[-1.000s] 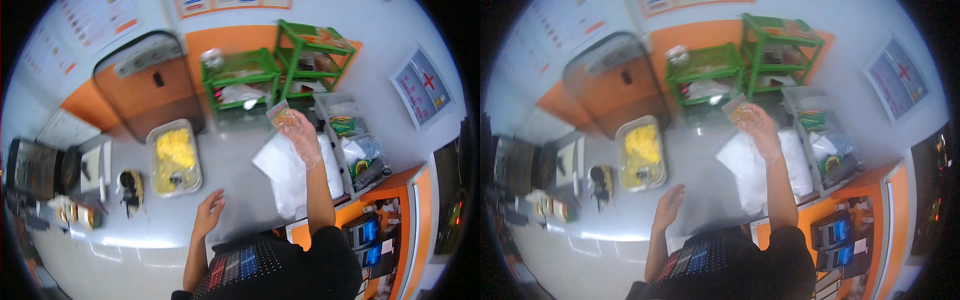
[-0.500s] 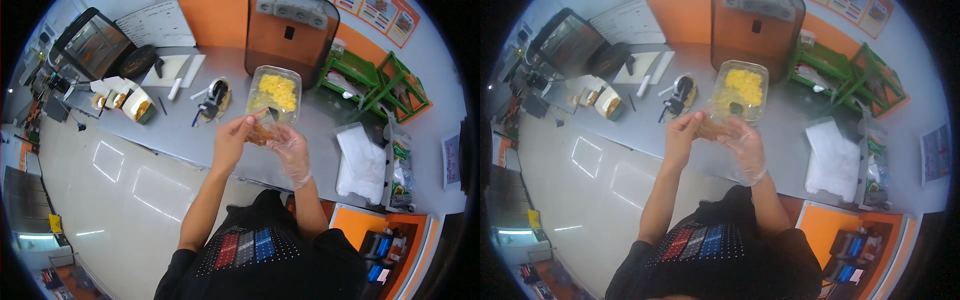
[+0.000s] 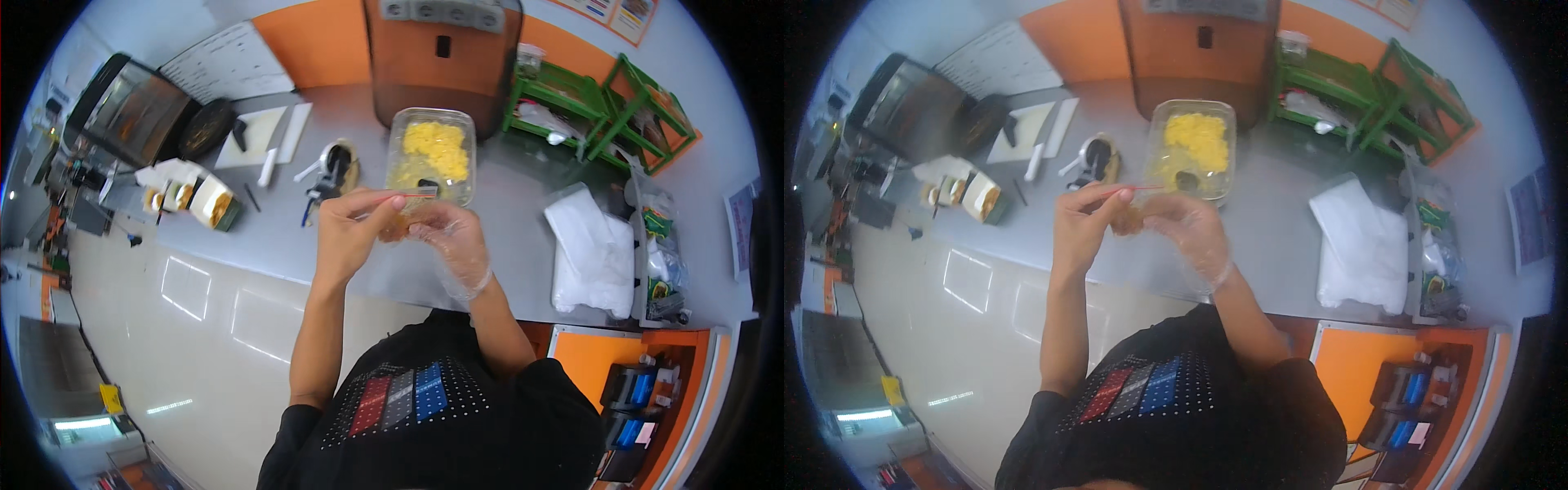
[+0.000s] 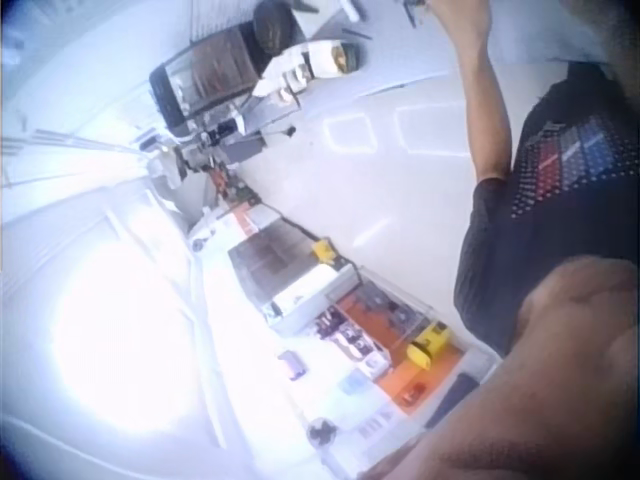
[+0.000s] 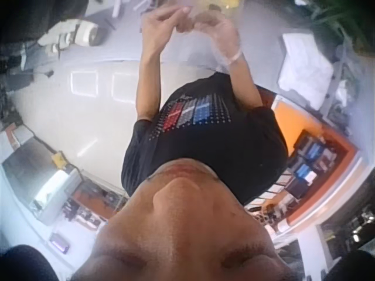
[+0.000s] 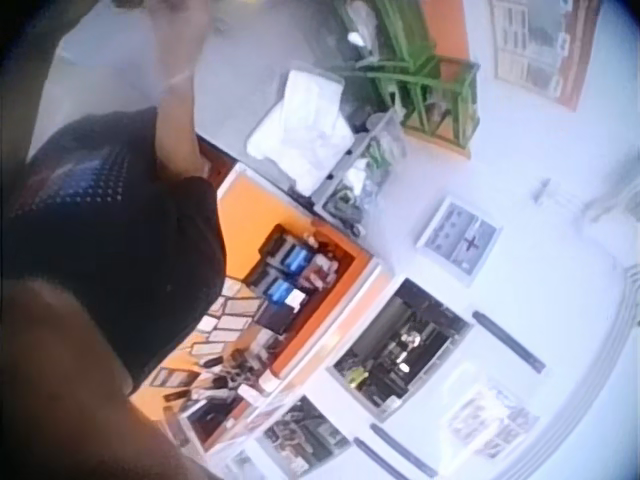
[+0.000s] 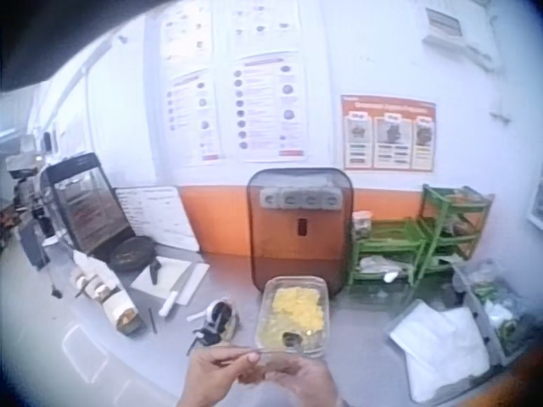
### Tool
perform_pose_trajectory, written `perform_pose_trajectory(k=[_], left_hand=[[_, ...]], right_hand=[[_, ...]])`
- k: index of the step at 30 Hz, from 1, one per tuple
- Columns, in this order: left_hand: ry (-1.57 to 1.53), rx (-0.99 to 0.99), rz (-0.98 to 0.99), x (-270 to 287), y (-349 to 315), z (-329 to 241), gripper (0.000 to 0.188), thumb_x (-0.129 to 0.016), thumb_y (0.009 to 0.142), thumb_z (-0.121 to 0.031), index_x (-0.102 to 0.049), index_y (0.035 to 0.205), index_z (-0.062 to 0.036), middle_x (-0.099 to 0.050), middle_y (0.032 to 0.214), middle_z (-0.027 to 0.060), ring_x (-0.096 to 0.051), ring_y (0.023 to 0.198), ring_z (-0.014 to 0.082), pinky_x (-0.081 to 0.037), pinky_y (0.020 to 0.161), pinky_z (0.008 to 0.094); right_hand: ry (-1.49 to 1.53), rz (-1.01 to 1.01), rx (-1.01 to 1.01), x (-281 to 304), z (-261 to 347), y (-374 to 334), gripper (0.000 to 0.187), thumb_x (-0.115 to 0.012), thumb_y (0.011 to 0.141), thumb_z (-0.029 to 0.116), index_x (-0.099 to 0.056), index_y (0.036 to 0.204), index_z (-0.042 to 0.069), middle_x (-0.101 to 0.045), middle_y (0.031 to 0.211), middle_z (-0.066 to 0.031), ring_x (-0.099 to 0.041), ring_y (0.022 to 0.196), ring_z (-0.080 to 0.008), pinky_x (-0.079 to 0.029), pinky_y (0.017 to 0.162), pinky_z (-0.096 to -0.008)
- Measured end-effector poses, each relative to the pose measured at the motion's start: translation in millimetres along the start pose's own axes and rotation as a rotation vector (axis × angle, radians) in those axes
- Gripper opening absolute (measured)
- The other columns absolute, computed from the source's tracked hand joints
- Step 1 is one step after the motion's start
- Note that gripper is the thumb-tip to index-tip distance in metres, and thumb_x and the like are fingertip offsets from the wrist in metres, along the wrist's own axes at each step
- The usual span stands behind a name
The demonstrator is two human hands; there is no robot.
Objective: The person assembles multiple meal boxes in a commercial kitchen. They place fried chicken pieces and scrambled eggs into white containers, add condiment packets, and organize the finished boxes on a counter. The person also handles a receipt and writes on it with a pen.
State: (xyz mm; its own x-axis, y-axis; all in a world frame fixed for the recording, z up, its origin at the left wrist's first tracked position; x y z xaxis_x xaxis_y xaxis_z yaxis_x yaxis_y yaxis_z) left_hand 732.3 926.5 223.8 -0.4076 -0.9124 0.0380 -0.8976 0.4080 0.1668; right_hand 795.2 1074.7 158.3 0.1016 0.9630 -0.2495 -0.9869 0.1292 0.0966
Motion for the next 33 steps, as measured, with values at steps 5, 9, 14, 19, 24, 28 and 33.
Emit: perform_pose_trajectory(k=[5,9,14,19,24,28,33], left_hand=[[0.016,0.061,0.03,-85,51,24,0.017,-0.075,0.083,-0.009,-0.073,0.094,0.0028,-0.064,0.066,0.0025,-0.054,0.058,0.0064,-0.04,0.053,0.0201],[0.278,0.091,0.169,-161,69,63,0.013,-0.075,0.081,-0.009,-0.074,0.089,0.002,-0.066,0.068,0.0045,-0.056,0.059,0.0064,-0.044,0.053,0.0208],[0.296,0.248,0.363,-248,59,144,0.013,-0.072,0.084,-0.006,-0.072,0.093,0.0033,-0.069,0.076,0.0069,-0.061,0.064,0.0078,-0.049,0.057,0.0222],[0.085,0.532,0.469,-311,38,188,0.014,-0.071,0.086,-0.007,-0.07,0.096,0.0041,-0.071,0.08,0.0074,-0.064,0.071,0.0094,-0.052,0.063,0.0237],[0.236,0.479,0.498,-346,46,172,0.013,-0.07,0.087,-0.006,-0.069,0.096,0.0031,-0.071,0.083,0.0089,-0.068,0.076,0.0129,-0.055,0.071,0.0258],[0.117,0.505,0.474,-353,50,180,0.013,-0.07,0.087,-0.007,-0.069,0.096,0.0026,-0.071,0.083,0.0092,-0.068,0.077,0.0136,-0.054,0.072,0.027],[0.206,0.508,0.453,-346,53,179,0.011,-0.068,0.089,-0.007,-0.067,0.094,0.0034,-0.071,0.086,0.0113,-0.068,0.08,0.017,-0.055,0.076,0.0311]], right_hand=[[0.042,-0.074,-0.065,90,12,0,0.024,-0.07,0.083,0.001,-0.064,0.106,-0.001,-0.068,0.099,-0.0073,-0.063,0.091,-0.0144,-0.051,0.084,-0.0293],[-0.226,-0.233,-0.061,213,26,-4,0.026,-0.071,0.083,0.002,-0.064,0.108,-0.001,-0.068,0.1,-0.0075,-0.063,0.093,-0.0142,-0.05,0.086,-0.0288],[-1.275,-0.818,0.096,470,59,0,0.021,-0.067,0.08,0.006,-0.068,0.102,0.003,-0.071,0.093,-0.0123,-0.069,0.083,-0.0292,-0.055,0.08,-0.0342],[-1.699,-0.624,-0.016,633,68,39,0.035,-0.062,0.086,0.031,-0.068,0.111,0.009,-0.066,0.111,-0.0187,-0.061,0.105,-0.0368,-0.048,0.094,-0.0435],[-1.735,-0.202,-0.71,661,50,84,0.045,-0.062,0.083,0.042,-0.066,0.118,0.014,-0.065,0.118,-0.0144,-0.06,0.112,-0.0323,-0.047,0.097,-0.0411],[-1.451,-0.15,-0.554,702,42,85,0.044,-0.074,0.077,0.036,-0.069,0.114,0.013,-0.066,0.117,-0.0122,-0.061,0.11,-0.0292,-0.046,0.097,-0.0385],[-1.29,-0.169,-0.563,717,36,98,0.043,-0.082,0.066,0.03,-0.073,0.105,0.012,-0.071,0.103,-0.0061,-0.066,0.096,-0.0216,-0.05,0.09,-0.0319]])
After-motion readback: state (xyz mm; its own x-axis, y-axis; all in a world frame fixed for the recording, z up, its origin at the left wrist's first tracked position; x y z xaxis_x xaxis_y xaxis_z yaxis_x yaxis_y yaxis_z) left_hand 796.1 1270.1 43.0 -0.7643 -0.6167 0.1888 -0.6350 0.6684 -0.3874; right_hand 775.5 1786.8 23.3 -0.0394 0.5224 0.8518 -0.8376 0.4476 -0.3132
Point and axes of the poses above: each hand's wrist, its own y-axis towards the middle knuckle, its own x-axis out of the back of the hand, z = x × y, the point moved 4 cm from there along y, towards the middle knuckle
